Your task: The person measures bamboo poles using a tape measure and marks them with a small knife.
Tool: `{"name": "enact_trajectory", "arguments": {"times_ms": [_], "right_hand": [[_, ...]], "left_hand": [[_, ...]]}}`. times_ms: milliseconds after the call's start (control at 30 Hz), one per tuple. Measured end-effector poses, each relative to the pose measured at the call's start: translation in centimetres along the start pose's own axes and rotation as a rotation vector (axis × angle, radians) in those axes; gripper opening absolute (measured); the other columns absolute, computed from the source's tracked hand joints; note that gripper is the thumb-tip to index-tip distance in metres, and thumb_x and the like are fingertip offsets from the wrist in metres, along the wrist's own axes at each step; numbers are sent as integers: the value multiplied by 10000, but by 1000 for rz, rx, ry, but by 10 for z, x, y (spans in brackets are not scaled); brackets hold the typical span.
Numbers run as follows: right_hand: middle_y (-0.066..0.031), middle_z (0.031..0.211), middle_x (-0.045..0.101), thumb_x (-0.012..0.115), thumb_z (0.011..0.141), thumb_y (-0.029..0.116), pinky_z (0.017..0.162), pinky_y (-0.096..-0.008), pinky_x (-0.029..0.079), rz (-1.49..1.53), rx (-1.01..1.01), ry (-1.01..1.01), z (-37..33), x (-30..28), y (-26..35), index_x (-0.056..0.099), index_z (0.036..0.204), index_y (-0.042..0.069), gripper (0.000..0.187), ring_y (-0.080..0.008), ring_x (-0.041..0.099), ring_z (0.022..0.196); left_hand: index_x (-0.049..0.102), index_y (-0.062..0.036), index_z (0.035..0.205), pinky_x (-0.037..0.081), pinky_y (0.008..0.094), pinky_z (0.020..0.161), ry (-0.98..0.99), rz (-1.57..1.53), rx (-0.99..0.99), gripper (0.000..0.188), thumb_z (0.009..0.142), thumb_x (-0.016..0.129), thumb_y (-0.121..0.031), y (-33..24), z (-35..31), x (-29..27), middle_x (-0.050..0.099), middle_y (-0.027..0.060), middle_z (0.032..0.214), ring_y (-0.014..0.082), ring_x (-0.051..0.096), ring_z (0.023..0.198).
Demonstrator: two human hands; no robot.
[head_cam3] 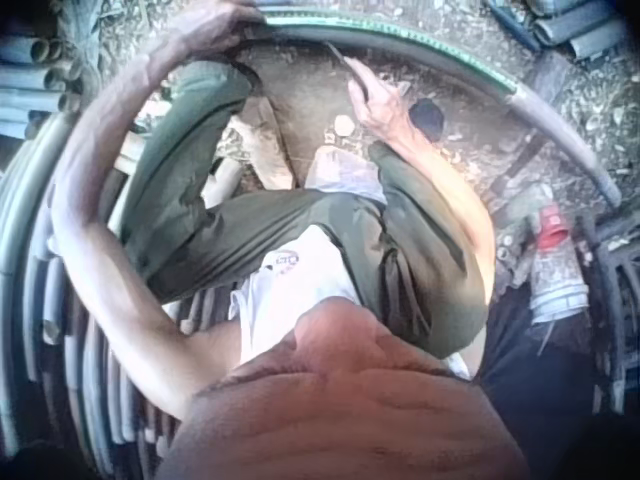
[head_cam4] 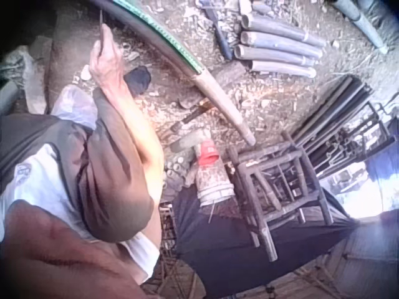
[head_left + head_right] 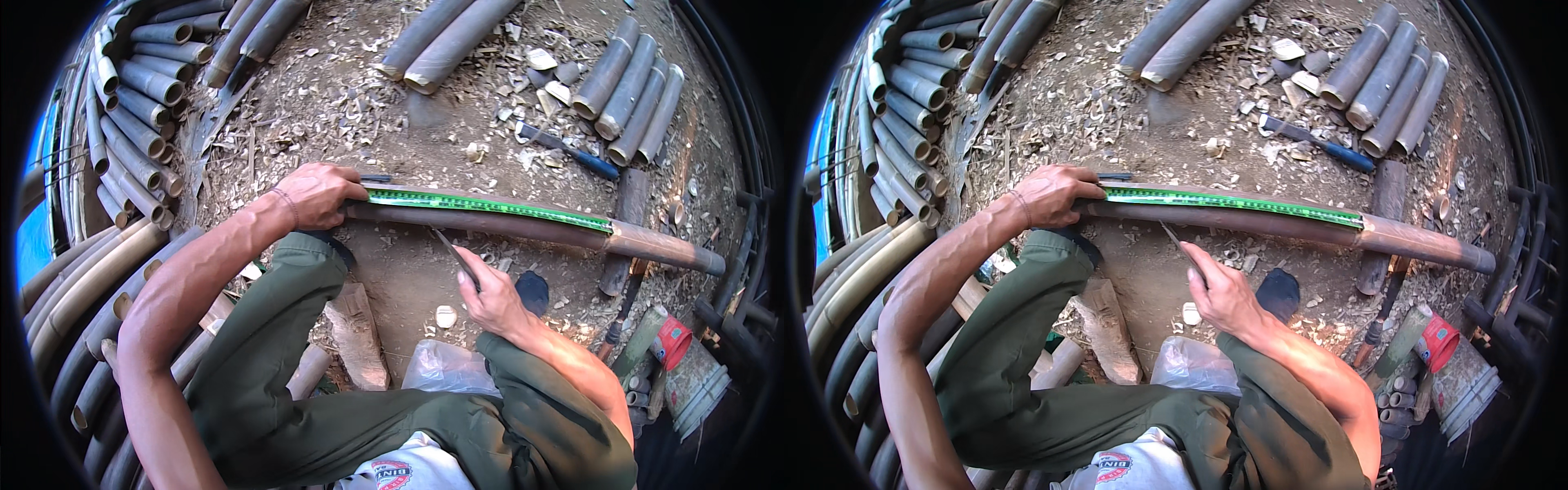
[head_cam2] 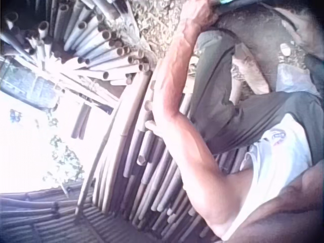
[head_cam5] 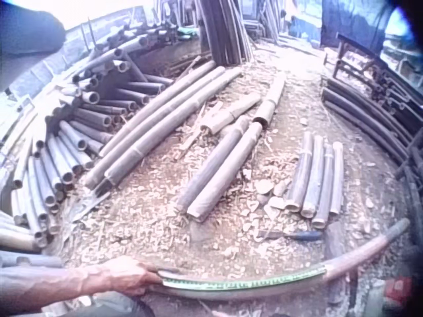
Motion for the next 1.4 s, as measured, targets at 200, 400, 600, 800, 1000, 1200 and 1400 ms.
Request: {"name": "enact_trajectory", "arguments": {"times_ms": [200, 400, 600, 800, 1000, 1200, 1400], "right_hand": [[-258, 1052, 673, 557, 922, 60, 738, -438, 569, -69, -11, -43, 27, 44, 5, 522, 1301, -14, 387, -411, 684, 880], [-283, 983, 663, 550, 924, 45, 695, -465, 540, -92, 84, -80, 35, 50, 4, 517, 1300, -8, 381, -435, 674, 851], [-284, 927, 660, 545, 928, 45, 668, -464, 525, -124, 115, -91, 35, 45, 7, 512, 1300, -8, 377, -435, 672, 806], [-271, 863, 657, 545, 930, 50, 643, -465, 514, -110, 90, -93, 38, 45, 9, 510, 1299, -8, 375, -431, 667, 753], [-280, 902, 659, 541, 933, 52, 666, -469, 518, -113, 127, -73, 37, 48, 7, 506, 1305, -9, 378, -443, 666, 797], [-287, 936, 658, 539, 934, 50, 682, -469, 523, -106, 105, -93, 37, 46, 8, 504, 1306, -10, 379, -451, 664, 827], [-281, 890, 661, 534, 936, 56, 651, -474, 521, -142, 166, -45, 38, 47, 6, 510, 1289, -14, 360, -444, 666, 775]], "left_hand": [[688, -149, 1110, 539, 438, 869, -38, 2, -11, 421, 691, 683, -122, 3, -5, 2, 642, 88, 1051, 318, 648, 1002], [703, -133, 1013, 548, 449, 829, -114, 19, 43, 304, 709, 685, -127, 1, -5, 1, 650, 113, 963, 334, 668, 945], [701, -148, 1076, 549, 447, 833, -77, 15, 25, 400, 684, 655, -87, 3, -4, 2, 641, 96, 998, 332, 658, 955], [710, -152, 1058, 550, 445, 832, -104, 17, 41, 389, 678, 657, -86, 3, -5, 1, 647, 93, 990, 332, 664, 936], [708, -143, 1056, 548, 442, 838, -91, 29, 42, 384, 680, 653, -88, 2, -5, 2, 648, 92, 990, 330, 663, 944], [708, -141, 1062, 544, 439, 847, -89, 23, 46, 387, 683, 647, -88, 3, -4, 1, 650, 98, 999, 328, 662, 951], [711, -133, 1031, 544, 438, 851, -118, 13, 48, 355, 682, 660, -87, 1, -5, -2, 657, 101, 987, 327, 664, 956]]}}
Point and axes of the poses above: each hand's wrist, its own z-axis towards the middle knuckle, its own x-axis out of the palm, y = z × x, the point moved 9 cm from there along z, towards the middle knuckle
